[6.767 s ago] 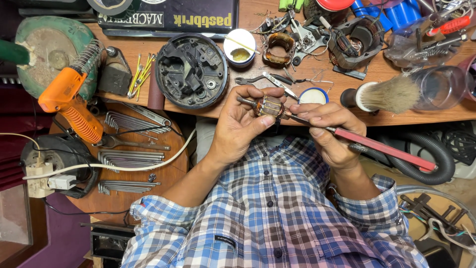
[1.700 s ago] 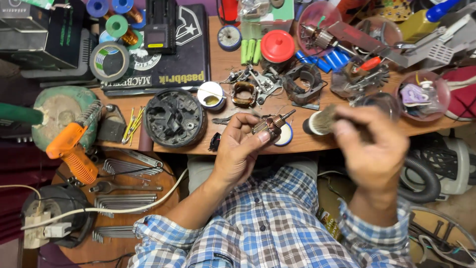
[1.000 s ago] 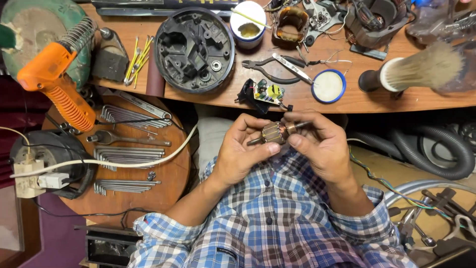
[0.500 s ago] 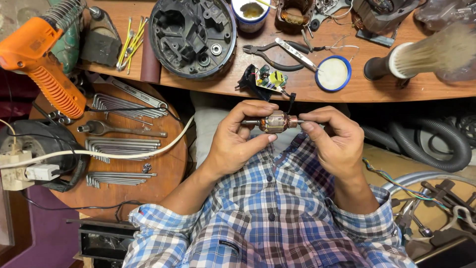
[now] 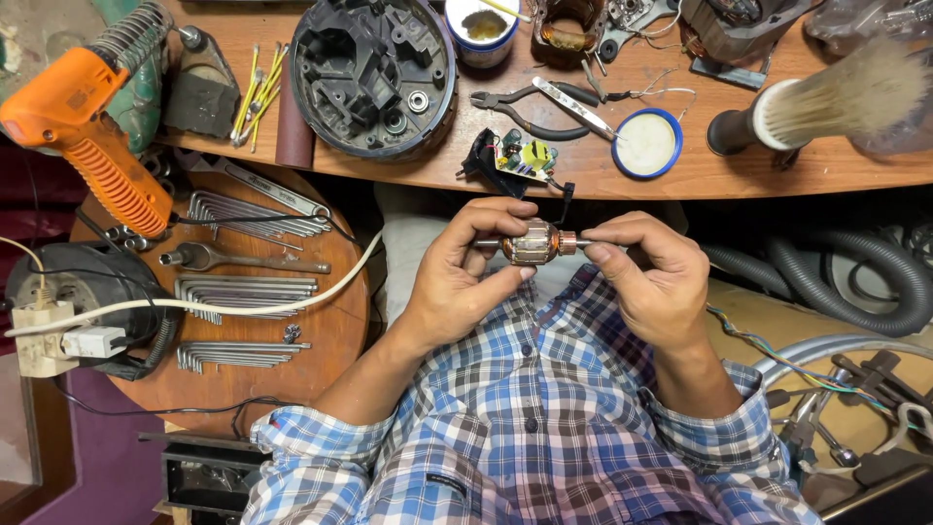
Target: Cleaning and scraping residue from an electric motor's armature using a utility knife.
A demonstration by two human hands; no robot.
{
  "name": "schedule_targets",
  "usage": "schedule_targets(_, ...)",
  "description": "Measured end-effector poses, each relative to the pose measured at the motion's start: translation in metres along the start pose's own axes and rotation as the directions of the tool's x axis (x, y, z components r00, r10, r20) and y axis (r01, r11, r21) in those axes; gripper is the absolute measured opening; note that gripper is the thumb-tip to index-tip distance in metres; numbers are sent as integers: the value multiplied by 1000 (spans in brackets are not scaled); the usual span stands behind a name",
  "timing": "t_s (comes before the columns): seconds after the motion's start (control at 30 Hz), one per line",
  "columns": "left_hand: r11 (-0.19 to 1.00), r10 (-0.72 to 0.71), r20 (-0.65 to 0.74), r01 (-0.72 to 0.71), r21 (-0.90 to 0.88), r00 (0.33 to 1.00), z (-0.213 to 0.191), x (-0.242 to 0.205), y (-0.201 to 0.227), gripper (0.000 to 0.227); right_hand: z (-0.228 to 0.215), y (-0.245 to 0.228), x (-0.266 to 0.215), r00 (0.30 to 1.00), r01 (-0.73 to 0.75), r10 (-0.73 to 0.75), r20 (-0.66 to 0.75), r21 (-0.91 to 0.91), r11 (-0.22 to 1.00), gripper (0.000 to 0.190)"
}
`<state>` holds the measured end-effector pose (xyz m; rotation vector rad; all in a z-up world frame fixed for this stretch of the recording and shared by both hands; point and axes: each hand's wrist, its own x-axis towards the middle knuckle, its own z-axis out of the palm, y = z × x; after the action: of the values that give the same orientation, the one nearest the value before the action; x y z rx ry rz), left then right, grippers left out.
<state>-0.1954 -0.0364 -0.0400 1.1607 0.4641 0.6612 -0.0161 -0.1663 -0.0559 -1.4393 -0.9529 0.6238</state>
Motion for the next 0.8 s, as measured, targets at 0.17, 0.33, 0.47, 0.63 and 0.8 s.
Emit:
schedule_targets(0.17, 962, -166, 39, 170, -213, 985, 3, 3, -6, 63, -1, 7, -4, 996, 83, -82, -39, 17, 996, 7)
schedule_targets(0.33, 955, -222, -4, 216, -206, 975, 8, 7, 0, 41, -6, 14, -8, 996, 76, -72, -50, 75, 994, 10)
schedule_targets(0.47, 998, -67, 19, 67, -22, 998, 6, 11, 3, 37, -8, 12, -5, 1000, -18, 19, -10, 99, 995, 15)
schedule_targets(0.63, 999, -40, 24, 40, 5, 999, 8, 11, 6, 42, -7, 11, -6, 998, -54, 55, -6, 69, 996, 17)
schedule_targets(0.8, 995, -92, -14, 91, -43, 996, 13, 5, 2, 48, -2, 6, -7, 995, -88, 93, -27, 130, 988, 19)
